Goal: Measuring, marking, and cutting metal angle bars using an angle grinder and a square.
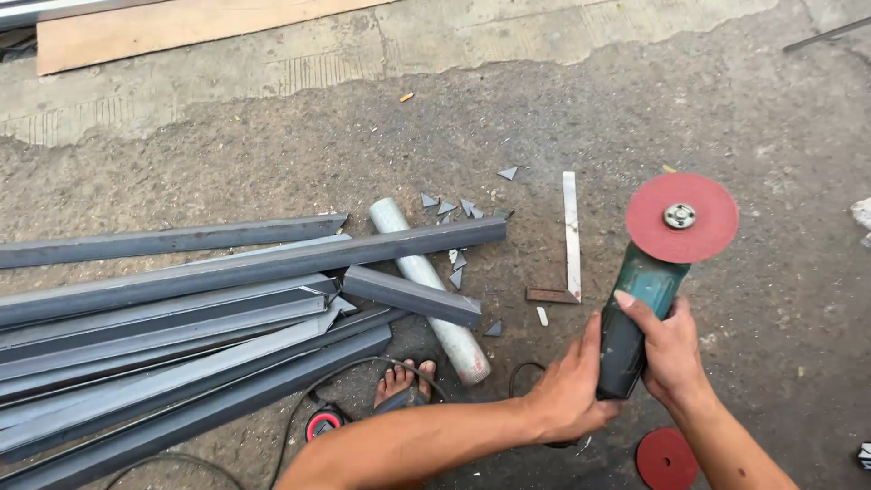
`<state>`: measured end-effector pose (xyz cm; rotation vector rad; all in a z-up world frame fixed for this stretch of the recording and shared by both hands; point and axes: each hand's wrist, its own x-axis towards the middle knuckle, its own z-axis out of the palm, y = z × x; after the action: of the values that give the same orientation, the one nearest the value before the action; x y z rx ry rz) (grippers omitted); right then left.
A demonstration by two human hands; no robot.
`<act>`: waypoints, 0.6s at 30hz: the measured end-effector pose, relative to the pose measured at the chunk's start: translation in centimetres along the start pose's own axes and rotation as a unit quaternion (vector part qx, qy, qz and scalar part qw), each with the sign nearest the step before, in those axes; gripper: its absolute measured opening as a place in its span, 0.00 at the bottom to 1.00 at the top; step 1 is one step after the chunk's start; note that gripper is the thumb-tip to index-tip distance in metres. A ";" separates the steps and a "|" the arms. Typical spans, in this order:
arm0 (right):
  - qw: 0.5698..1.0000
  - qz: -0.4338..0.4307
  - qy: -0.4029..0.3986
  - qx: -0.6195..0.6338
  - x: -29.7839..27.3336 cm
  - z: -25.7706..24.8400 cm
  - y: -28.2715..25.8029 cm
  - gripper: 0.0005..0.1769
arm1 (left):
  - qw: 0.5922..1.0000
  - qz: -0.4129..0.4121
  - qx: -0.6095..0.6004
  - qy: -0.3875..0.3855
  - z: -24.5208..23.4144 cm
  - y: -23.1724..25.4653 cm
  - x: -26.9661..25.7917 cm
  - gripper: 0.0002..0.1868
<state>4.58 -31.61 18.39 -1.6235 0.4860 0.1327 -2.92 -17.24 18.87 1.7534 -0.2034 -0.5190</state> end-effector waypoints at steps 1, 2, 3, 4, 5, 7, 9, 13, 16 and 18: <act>1.000 -0.006 0.002 0.000 -1.0 0.4 -1.1 0.20 | 1.000 0.006 0.001 0.000 -0.4 0.3 -0.6 0.59; 0.998 0.005 -0.044 0.049 -2.0 0.9 -2.1 0.23 | 0.999 0.040 -0.027 -0.004 -0.9 0.6 -1.3 0.60; 0.991 0.018 -0.092 0.095 -3.2 1.4 -3.0 0.28 | 0.996 0.070 -0.057 -0.006 -1.2 0.7 -2.2 0.61; 0.991 0.013 -0.095 0.094 -2.9 1.1 -2.3 0.28 | 0.996 0.074 -0.056 -0.002 -1.4 0.7 -2.4 0.61; 0.992 0.060 -0.088 0.073 -2.5 1.0 -1.6 0.23 | 0.995 0.073 -0.067 -0.019 -1.8 0.5 -2.6 0.62; 0.990 0.107 -0.080 0.052 -1.9 1.3 0.2 0.19 | 0.994 0.071 -0.079 -0.038 -2.5 0.0 -3.0 0.63; 0.992 0.111 -0.009 0.053 -1.3 2.3 2.5 0.12 | 0.996 0.024 -0.080 -0.042 -3.3 -0.7 -3.2 0.53; 0.996 0.088 0.023 -0.008 -0.7 3.5 3.5 0.12 | 0.998 0.004 0.001 -0.058 -3.1 -4.1 -2.1 0.55; 0.996 0.091 0.004 0.012 -0.5 4.2 3.0 0.13 | 0.994 -0.020 0.021 -0.107 -7.2 -3.2 -1.9 0.55; 0.994 0.104 0.024 -0.006 -0.8 4.1 2.9 0.18 | 0.984 0.010 0.072 -0.162 -10.8 -3.8 -1.8 0.51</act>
<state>3.62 -27.52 15.51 -1.5884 0.6933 0.2530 -0.21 -6.07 17.43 1.7976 -0.4977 -0.7920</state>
